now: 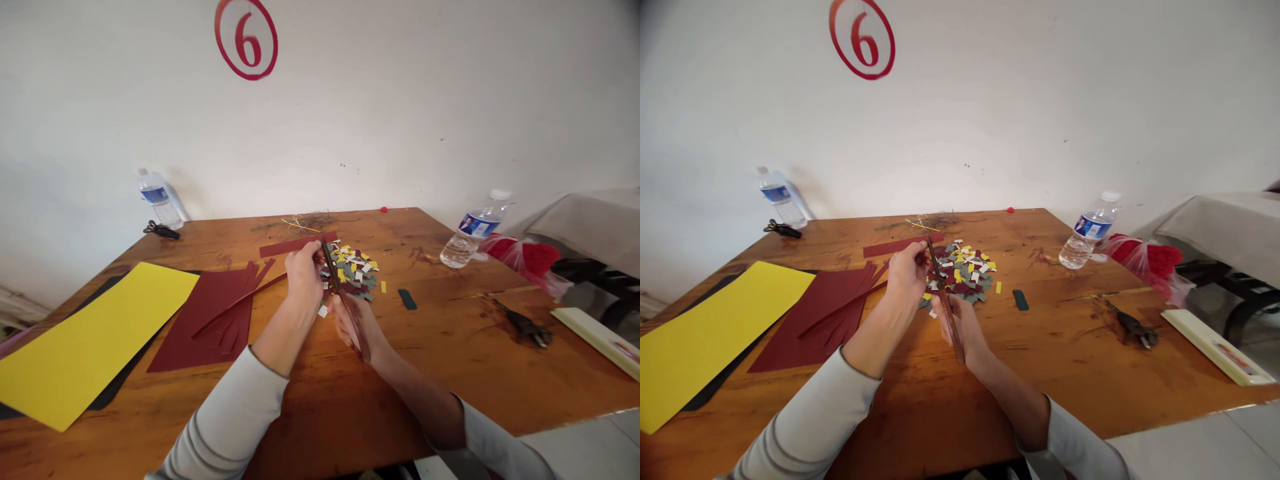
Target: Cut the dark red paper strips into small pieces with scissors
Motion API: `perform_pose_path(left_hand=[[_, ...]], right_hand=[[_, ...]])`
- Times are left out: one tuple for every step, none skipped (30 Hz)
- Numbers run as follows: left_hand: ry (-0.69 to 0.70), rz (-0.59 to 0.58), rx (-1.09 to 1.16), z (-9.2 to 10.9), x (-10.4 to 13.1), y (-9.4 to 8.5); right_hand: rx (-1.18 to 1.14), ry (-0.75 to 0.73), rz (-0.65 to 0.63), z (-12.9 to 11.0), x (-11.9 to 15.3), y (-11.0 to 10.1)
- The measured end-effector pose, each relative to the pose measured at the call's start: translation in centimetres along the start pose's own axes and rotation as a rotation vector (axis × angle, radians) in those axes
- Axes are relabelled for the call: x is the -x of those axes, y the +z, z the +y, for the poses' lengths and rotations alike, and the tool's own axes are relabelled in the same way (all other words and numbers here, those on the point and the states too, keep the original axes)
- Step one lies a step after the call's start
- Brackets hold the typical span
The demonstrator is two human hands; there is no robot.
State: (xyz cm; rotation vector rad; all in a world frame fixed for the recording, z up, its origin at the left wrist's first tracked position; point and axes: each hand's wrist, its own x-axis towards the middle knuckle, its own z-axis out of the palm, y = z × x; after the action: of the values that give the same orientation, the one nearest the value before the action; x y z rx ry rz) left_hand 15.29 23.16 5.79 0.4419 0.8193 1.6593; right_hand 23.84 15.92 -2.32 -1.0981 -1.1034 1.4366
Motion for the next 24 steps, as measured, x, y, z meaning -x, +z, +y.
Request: perform_pose_path(left_hand=[[0.000,-0.002,0.001,-0.03,-0.04,-0.01],[-0.001,-0.003,0.002,-0.07,-0.08,-0.03],[-0.003,-0.004,0.002,-0.10,-0.12,-0.06],[-0.006,-0.004,0.002,-0.11,-0.16,-0.09],[-0.010,-0.004,0.003,-0.12,-0.20,-0.12],[-0.014,-0.007,0.004,-0.11,-0.22,-0.15],[-0.018,-0.012,0.003,-0.08,-0.23,-0.18],[-0.023,-0.017,0.001,-0.05,-0.23,-0.20],[-0.026,-0.020,0.001,-0.02,-0.21,-0.21],[-0.028,-0.021,0.001,0.02,-0.19,-0.21],[-0.029,-0.018,0.001,0.06,-0.16,-0.19],[-0.028,-0.013,0.004,0.08,-0.14,-0.18],[-0.027,-0.010,0.007,0.10,-0.12,-0.16],[-0.027,-0.010,0.010,0.11,-0.11,-0.14],[-0.027,-0.011,0.011,0.10,-0.11,-0.13],[-0.027,-0.014,0.011,0.10,-0.12,-0.12],[-0.027,-0.015,0.009,0.09,-0.13,-0.13],[-0.027,-0.013,0.006,0.08,-0.15,-0.13],[-0.028,-0.011,0.001,0.09,-0.16,-0.14],[-0.029,-0.008,-0.004,0.09,-0.15,-0.15],[-0.031,-0.007,-0.007,0.11,-0.13,-0.15],[-0.033,-0.007,-0.009,0.13,-0.09,-0.14],[-0.035,-0.009,-0.011,0.14,-0.04,-0.14],[-0.035,-0.012,-0.012,0.15,0.02,-0.13]], right_hand=[[0.001,0.000,0.000,0.03,0.00,-0.04],[0.002,0.000,0.002,0.04,0.00,-0.07],[0.000,-0.001,0.004,0.04,0.01,-0.08],[-0.002,0.000,0.005,0.02,0.01,-0.07],[-0.006,0.004,0.004,-0.03,0.02,-0.05],[-0.010,0.007,0.006,-0.10,0.02,0.00],[-0.015,0.011,0.010,-0.17,0.04,0.05],[-0.017,0.014,0.015,-0.25,0.06,0.10],[-0.016,0.014,0.023,-0.32,0.08,0.15],[-0.014,0.013,0.030,-0.39,0.12,0.19],[-0.009,0.010,0.037,-0.45,0.16,0.22],[-0.002,0.007,0.043,-0.50,0.20,0.23],[0.005,0.003,0.045,-0.53,0.24,0.23],[0.012,0.001,0.045,-0.56,0.26,0.22],[0.017,-0.001,0.043,-0.57,0.27,0.21],[0.021,-0.002,0.041,-0.58,0.27,0.20],[0.024,-0.002,0.038,-0.57,0.25,0.19],[0.027,-0.002,0.035,-0.55,0.22,0.18],[0.029,-0.004,0.034,-0.52,0.18,0.17],[0.033,-0.005,0.027,-0.47,0.16,0.15],[0.037,-0.010,0.020,-0.40,0.14,0.14],[0.040,-0.015,0.010,-0.32,0.13,0.11],[0.042,-0.021,0.000,-0.22,0.13,0.08],[0.040,-0.027,-0.008,-0.11,0.13,0.05]])
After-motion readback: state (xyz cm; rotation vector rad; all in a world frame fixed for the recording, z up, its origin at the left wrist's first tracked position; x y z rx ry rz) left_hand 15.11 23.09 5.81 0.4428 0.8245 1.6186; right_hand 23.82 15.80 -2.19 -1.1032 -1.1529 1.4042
